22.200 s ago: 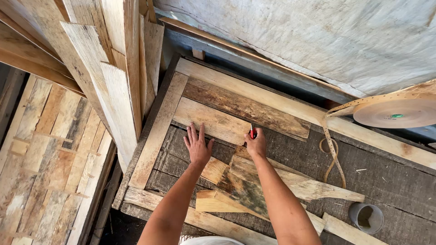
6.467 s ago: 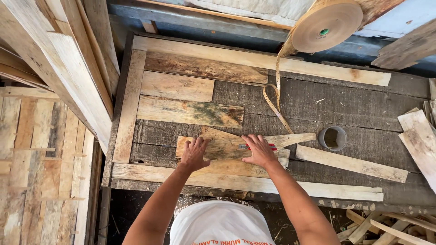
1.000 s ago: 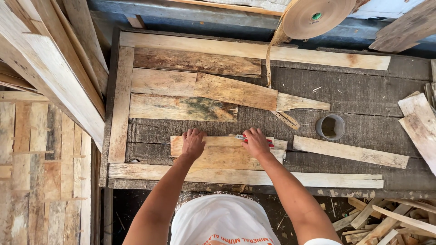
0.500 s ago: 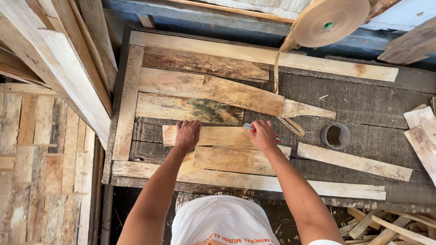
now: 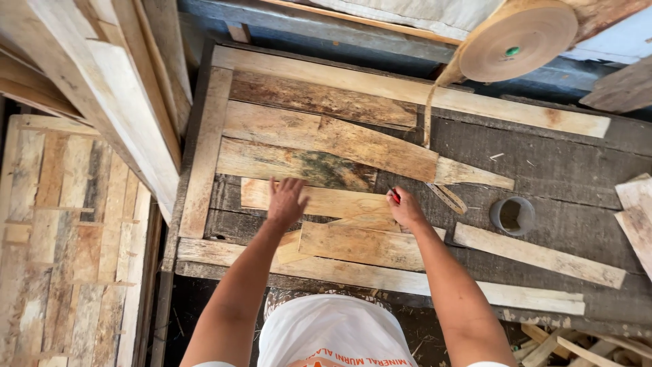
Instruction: Cutting and fitting wood veneer strips into a wooden frame.
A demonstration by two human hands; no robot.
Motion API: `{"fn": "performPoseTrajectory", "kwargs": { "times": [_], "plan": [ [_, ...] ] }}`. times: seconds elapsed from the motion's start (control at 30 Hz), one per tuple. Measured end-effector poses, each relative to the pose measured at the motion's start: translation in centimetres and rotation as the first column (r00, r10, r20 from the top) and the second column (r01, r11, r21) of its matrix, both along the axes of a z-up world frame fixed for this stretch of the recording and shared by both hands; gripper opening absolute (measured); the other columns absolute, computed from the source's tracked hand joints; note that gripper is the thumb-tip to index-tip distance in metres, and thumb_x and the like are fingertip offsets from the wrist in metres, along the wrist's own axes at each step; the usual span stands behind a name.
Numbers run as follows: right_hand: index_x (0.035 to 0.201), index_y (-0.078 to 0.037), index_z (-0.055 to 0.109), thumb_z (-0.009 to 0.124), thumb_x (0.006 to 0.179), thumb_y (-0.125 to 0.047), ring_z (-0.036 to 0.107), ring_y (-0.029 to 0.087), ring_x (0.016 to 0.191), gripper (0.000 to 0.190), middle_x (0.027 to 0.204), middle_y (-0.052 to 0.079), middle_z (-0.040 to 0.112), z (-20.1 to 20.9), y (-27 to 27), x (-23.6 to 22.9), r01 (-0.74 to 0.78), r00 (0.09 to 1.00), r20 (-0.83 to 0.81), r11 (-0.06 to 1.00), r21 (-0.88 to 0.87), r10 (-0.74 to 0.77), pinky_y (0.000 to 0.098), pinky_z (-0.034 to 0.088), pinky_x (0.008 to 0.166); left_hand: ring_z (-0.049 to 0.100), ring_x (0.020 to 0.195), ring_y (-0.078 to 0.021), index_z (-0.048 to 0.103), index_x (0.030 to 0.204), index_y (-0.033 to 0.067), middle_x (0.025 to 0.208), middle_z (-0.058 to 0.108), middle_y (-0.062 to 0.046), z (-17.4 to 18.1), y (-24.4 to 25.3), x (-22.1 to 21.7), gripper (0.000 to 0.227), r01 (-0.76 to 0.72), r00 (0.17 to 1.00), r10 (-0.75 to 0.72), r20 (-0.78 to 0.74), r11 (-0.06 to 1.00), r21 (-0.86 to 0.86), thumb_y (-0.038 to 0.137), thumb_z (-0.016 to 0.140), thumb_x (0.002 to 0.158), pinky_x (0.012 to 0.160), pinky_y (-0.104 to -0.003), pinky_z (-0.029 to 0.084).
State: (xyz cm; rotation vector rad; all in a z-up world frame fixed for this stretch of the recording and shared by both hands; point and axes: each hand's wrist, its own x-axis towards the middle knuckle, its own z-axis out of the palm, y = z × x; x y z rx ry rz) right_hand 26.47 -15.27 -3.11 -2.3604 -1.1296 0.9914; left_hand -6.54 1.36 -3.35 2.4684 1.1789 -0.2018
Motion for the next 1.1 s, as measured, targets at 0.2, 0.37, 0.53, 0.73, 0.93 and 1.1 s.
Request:
{"fn": "performPoseTrajectory", "kwargs": {
  "times": [0.2, 0.37, 0.53, 0.73, 0.93, 1.1],
  "plan": [
    [0.105, -0.011, 0.070, 0.070, 0.097, -0.026, 0.066, 0.018, 0.077, 0.018, 0.086, 0.007, 0.073, -2.8, 0.2, 0.5, -0.069, 0.991, -0.109, 0.995, 0.066, 0.076, 0.0366, 0.053, 0.072, 0.020, 0.156, -0.0277, 0.019, 0.163, 0.0273, 0.168, 0.026, -0.007, 2.0, -2.4, 0.3, 0.109, 0.177, 0.981, -0.176, -0.082, 0.984, 0.008, 0.058, 0.081, 0.078, 0.124, -0.066, 0.005],
    [0.106, -0.011, 0.072, 0.071, 0.097, -0.025, 0.062, 0.015, 0.078, 0.017, 0.086, 0.004, 0.072, -4.5, 0.6, 0.3, -0.078, 0.983, -0.159, 0.995, 0.065, 0.087, 0.0353, 0.053, 0.072, 0.013, 0.158, -0.0309, 0.009, 0.166, 0.0252, 0.170, 0.019, -0.012, 2.1, -3.5, -0.5, 0.122, 0.230, 0.970, -0.220, -0.100, 0.968, 0.101, 0.053, 0.085, 0.074, 0.122, -0.067, 0.010],
    [0.105, -0.010, 0.074, 0.071, 0.096, -0.025, 0.063, 0.013, 0.081, 0.017, 0.089, 0.002, 0.074, -4.4, 1.7, -1.0, -0.071, 0.975, -0.206, 0.994, 0.087, 0.087, 0.0329, 0.053, 0.076, 0.011, 0.159, -0.0299, 0.006, 0.165, 0.0244, 0.172, 0.016, -0.011, 2.3, -3.6, -1.3, 0.123, 0.192, 0.981, -0.187, -0.054, 0.975, 0.109, 0.051, 0.085, 0.074, 0.123, -0.067, 0.010],
    [0.107, -0.012, 0.076, 0.073, 0.096, -0.028, 0.063, 0.014, 0.085, 0.019, 0.094, 0.002, 0.075, -3.4, 2.5, -2.1, -0.022, 0.952, -0.304, 0.999, -0.035, 0.010, 0.0332, 0.052, 0.079, 0.012, 0.158, -0.0290, 0.006, 0.167, 0.0223, 0.172, 0.018, -0.011, 1.4, -3.1, -1.9, 0.109, 0.207, 0.973, -0.178, -0.147, 0.954, 0.216, 0.034, 0.077, 0.085, 0.123, -0.064, 0.012],
    [0.113, -0.017, 0.077, 0.072, 0.095, -0.028, 0.068, 0.015, 0.089, 0.021, 0.102, 0.001, 0.077, -2.7, 3.2, -3.3, -0.008, 0.960, -0.280, 0.992, -0.123, -0.027, 0.0343, 0.053, 0.082, 0.009, 0.158, -0.0303, 0.003, 0.167, 0.0202, 0.171, 0.013, -0.012, 0.4, -2.6, -2.9, 0.107, 0.207, 0.971, -0.190, -0.146, 0.972, 0.109, 0.034, 0.074, 0.089, 0.125, -0.064, 0.008],
    [0.116, -0.017, 0.076, 0.069, 0.098, -0.028, 0.070, 0.019, 0.092, 0.021, 0.105, 0.006, 0.077, -4.3, 3.0, -3.5, -0.108, 0.986, -0.139, 0.985, -0.136, 0.089, 0.0377, 0.056, 0.083, 0.007, 0.159, -0.0301, 0.003, 0.166, 0.0220, 0.172, 0.008, -0.011, -1.0, -2.5, -3.4, 0.113, 0.199, 0.973, -0.196, -0.118, 0.980, 0.010, 0.040, 0.080, 0.085, 0.125, -0.062, 0.009]
  ]
}}
